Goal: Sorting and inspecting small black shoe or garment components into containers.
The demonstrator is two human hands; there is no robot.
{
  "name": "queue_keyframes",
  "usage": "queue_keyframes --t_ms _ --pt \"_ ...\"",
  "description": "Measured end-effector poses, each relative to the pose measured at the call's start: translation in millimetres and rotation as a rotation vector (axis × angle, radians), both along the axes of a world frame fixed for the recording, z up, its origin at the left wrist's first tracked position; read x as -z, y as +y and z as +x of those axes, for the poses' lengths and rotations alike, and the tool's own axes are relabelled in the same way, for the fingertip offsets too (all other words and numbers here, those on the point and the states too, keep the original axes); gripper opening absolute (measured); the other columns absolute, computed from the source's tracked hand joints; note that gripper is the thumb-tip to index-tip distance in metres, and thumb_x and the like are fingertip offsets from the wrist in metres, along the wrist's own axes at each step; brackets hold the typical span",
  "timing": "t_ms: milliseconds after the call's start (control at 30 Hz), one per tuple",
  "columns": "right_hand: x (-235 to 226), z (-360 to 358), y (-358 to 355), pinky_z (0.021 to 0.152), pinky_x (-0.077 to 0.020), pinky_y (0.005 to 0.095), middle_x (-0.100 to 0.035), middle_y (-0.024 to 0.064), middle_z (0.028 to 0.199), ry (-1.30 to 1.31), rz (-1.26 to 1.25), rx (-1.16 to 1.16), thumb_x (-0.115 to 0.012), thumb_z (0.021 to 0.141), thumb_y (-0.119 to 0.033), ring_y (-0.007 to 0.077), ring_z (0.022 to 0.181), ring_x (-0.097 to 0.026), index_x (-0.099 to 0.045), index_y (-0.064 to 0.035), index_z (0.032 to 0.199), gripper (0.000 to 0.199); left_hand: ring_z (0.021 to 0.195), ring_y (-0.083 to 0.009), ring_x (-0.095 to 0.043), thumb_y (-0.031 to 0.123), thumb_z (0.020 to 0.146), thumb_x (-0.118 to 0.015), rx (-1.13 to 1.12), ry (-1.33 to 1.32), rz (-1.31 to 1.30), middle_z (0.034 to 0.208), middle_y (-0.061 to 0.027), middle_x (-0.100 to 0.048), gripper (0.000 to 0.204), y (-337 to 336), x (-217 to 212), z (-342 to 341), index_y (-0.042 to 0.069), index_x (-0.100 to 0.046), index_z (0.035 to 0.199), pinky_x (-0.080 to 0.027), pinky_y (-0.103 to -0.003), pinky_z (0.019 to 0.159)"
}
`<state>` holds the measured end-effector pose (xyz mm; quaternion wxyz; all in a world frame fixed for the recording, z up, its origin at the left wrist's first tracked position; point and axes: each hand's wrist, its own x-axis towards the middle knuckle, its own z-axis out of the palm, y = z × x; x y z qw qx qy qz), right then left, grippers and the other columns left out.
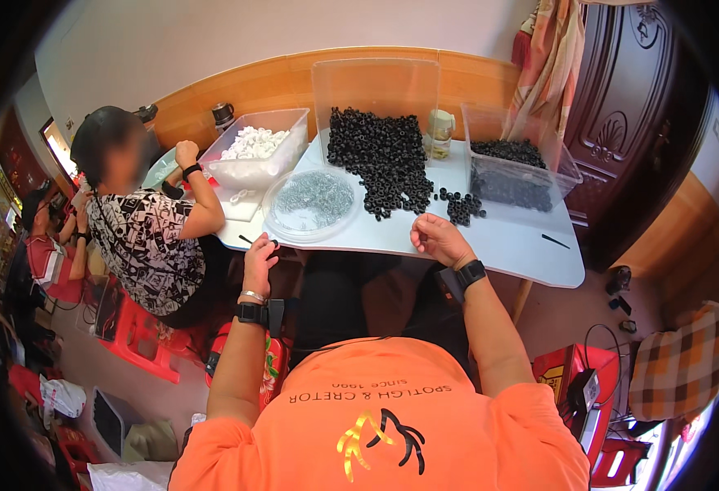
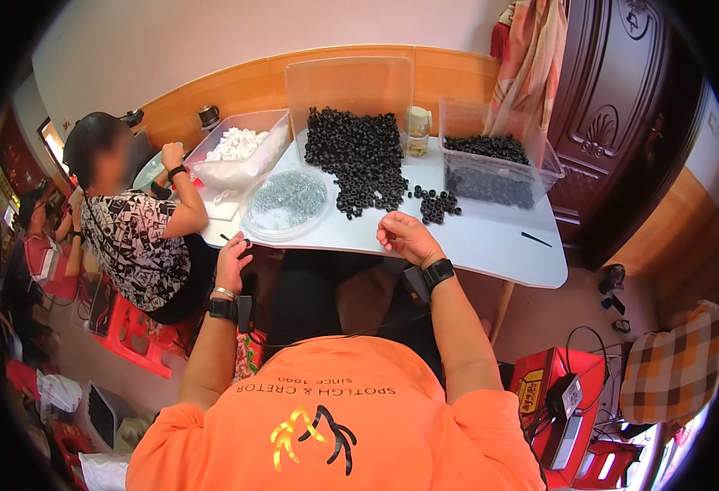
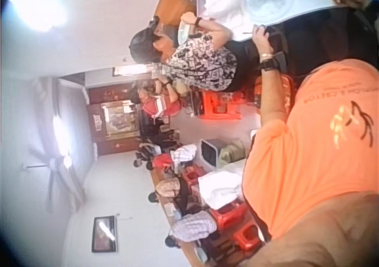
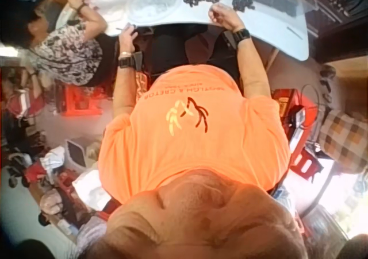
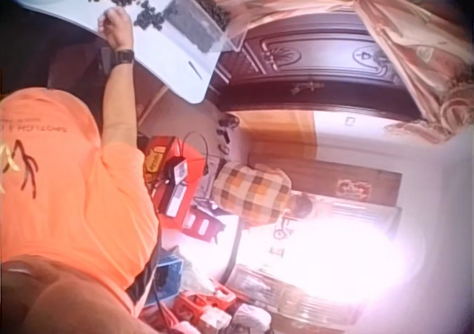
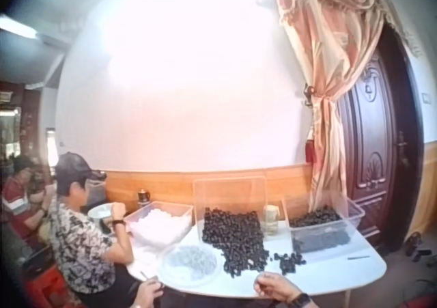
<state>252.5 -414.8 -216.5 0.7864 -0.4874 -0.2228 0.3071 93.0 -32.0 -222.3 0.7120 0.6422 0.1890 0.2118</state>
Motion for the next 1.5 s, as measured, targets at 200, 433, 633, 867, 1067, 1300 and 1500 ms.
queue_keyframes --t_ms 200,433,633,867,1067,1300,1500 --pt "3.3 -1.0 1.3 0.064 -0.0483 0.0254 -0.064 0.0047 0.083 -0.021 0.038 -0.017 -0.057 0.099 -0.021 0.0121 0.071 -0.058 -0.060 -0.0071 0.094 0.015 0.104 -0.0146 -0.060 0.020 0.089 -0.060 0.024 0.002 0.028 0.151 -0.0101 -0.042 0.030 3.9 -1.2 -4.3 0.001 -0.063 0.112 -0.045 -0.032 0.086" --pt "5.5 10.3 3.3 0.063 -0.0477 0.0238 -0.063 0.0047 0.082 -0.076 -0.013 -0.013 -0.055 0.100 -0.022 0.0117 0.070 -0.058 -0.058 -0.0060 0.094 0.017 0.110 -0.0150 -0.058 0.021 0.093 -0.059 0.082 0.072 -0.001 0.139 -0.0080 -0.052 0.060 15.2 -3.6 1.2 -0.004 -0.040 0.144 -0.045 -0.034 0.092" --pt "6.0 8.3 1.7 0.064 -0.0490 0.0245 -0.064 0.0045 0.084 -0.004 0.036 -0.028 -0.059 0.098 -0.022 0.0116 0.071 -0.058 -0.060 -0.0070 0.095 0.016 0.112 -0.0145 -0.057 0.018 0.093 -0.058 0.066 0.059 0.009 0.149 -0.0095 -0.043 0.054 8.5 -5.8 2.3 -0.004 -0.045 0.140 -0.046 -0.034 0.091" --pt "5.9 6.5 -0.6 0.065 -0.0492 0.0245 -0.064 0.0042 0.084 -0.024 0.023 -0.038 -0.058 0.099 -0.022 0.0114 0.071 -0.058 -0.059 -0.0071 0.094 0.016 0.112 -0.0154 -0.056 0.020 0.091 -0.059 0.087 0.014 0.019 0.158 -0.0107 -0.031 0.019 7.2 6.2 -4.2 0.004 -0.065 0.099 -0.043 -0.034 0.093" --pt "4.7 -0.7 1.4 0.064 -0.0480 0.0247 -0.062 0.0046 0.083 0.003 0.000 -0.003 -0.057 0.099 -0.024 0.0119 0.069 -0.056 -0.059 -0.0076 0.093 0.018 0.109 -0.0132 -0.055 0.019 0.093 -0.057 0.090 0.019 0.076 0.155 -0.0068 -0.035 0.017 6.5 14.4 -7.4 0.006 -0.064 0.100 -0.044 -0.034 0.093" --pt "-0.2 2.0 0.5 0.065 -0.0486 0.0252 -0.064 0.0039 0.084 -0.016 -0.005 0.009 -0.058 0.098 -0.022 0.0117 0.071 -0.057 -0.059 -0.0078 0.091 0.015 0.111 -0.0137 -0.054 0.019 0.093 -0.057 0.065 0.029 0.133 0.153 -0.0124 -0.037 0.018 -3.2 -0.9 -3.1 0.005 -0.065 0.100 -0.042 -0.032 0.092" --pt "2.1 -3.1 4.0 0.065 -0.0479 0.0259 -0.063 0.0052 0.084 0.007 -0.048 0.041 -0.055 0.099 -0.020 0.0129 0.069 -0.056 -0.057 -0.0067 0.093 0.015 0.124 -0.0257 -0.048 0.014 0.087 -0.057 -0.032 -0.128 0.319 0.141 -0.0210 -0.047 0.020 10.6 1.9 6.8 -0.004 -0.062 0.094 -0.031 -0.034 0.107"
